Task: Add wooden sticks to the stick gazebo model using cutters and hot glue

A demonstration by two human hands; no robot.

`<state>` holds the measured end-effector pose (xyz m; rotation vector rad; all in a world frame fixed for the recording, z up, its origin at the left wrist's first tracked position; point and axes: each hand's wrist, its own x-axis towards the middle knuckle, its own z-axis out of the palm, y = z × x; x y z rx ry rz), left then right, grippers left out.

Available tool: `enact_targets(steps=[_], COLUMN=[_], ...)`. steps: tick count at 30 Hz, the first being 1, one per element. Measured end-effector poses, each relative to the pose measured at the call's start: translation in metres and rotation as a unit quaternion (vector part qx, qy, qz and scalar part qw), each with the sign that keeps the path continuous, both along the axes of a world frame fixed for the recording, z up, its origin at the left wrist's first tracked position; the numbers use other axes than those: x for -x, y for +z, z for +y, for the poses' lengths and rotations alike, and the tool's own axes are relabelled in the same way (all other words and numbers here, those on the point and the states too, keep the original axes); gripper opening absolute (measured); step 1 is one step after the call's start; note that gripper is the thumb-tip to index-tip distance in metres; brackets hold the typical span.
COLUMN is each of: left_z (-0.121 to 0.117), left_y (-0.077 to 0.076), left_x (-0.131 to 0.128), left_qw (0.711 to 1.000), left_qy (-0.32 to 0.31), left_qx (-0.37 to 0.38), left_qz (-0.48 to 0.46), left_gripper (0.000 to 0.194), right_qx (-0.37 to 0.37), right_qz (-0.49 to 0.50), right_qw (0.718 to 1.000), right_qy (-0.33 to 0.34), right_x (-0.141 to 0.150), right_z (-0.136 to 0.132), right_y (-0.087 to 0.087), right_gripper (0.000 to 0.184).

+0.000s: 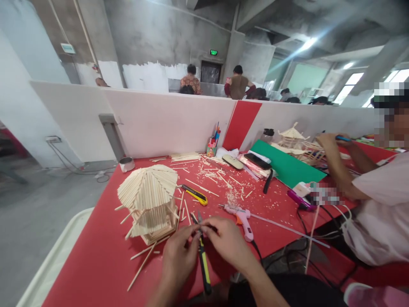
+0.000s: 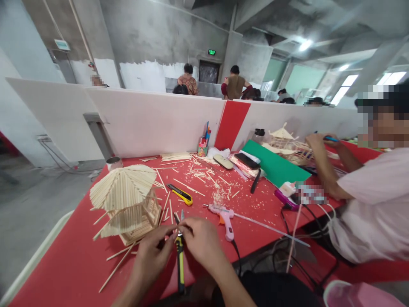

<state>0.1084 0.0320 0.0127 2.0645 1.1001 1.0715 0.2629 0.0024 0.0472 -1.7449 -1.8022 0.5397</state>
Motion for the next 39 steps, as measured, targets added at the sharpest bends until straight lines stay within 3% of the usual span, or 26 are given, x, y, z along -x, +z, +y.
enact_targets(steps=[4, 8, 11, 15, 22, 32, 39], left_z=[0.021, 0.037, 0.04, 0.041, 0.043, 0.046, 0.046], left_y=[0.01, 0.01, 0.006, -0.002, 0.003, 0.005, 0.002], left_x=[-0.034, -0.056, -0.064, -0.067, -0.064, -0.066, -0.066], left_qw=[0.984, 0.93, 0.898, 0.879, 0.856, 0.846, 0.843], left_qy=[-0.008, 0.013, 0.008, 0.025, 0.059, 0.135, 0.142], left_qx=[0.138, 0.294, 0.353, 0.385, 0.399, 0.374, 0.372], left_qz=[-0.109, -0.222, -0.263, -0.282, -0.322, -0.355, -0.362], left_gripper=[0.029, 0.044, 0.055, 0.062, 0.061, 0.069, 0.068], right_qx=[0.02, 0.059, 0.098, 0.138, 0.165, 0.13, 0.123], right_qz=[-0.014, -0.076, -0.124, -0.161, -0.181, -0.188, -0.205], right_qw=[0.999, 0.989, 0.975, 0.962, 0.959, 0.963, 0.955], right_qy=[-0.031, -0.115, -0.158, -0.17, -0.146, -0.141, -0.173], right_x=[-0.053, -0.11, -0.145, -0.173, -0.188, -0.184, -0.182], right_z=[0.012, 0.044, 0.08, 0.126, 0.172, 0.212, 0.228], right_y=[0.011, 0.012, 0.004, -0.011, -0.025, -0.04, -0.047], right_gripper=[0.019, 0.017, 0.019, 0.032, 0.033, 0.033, 0.031])
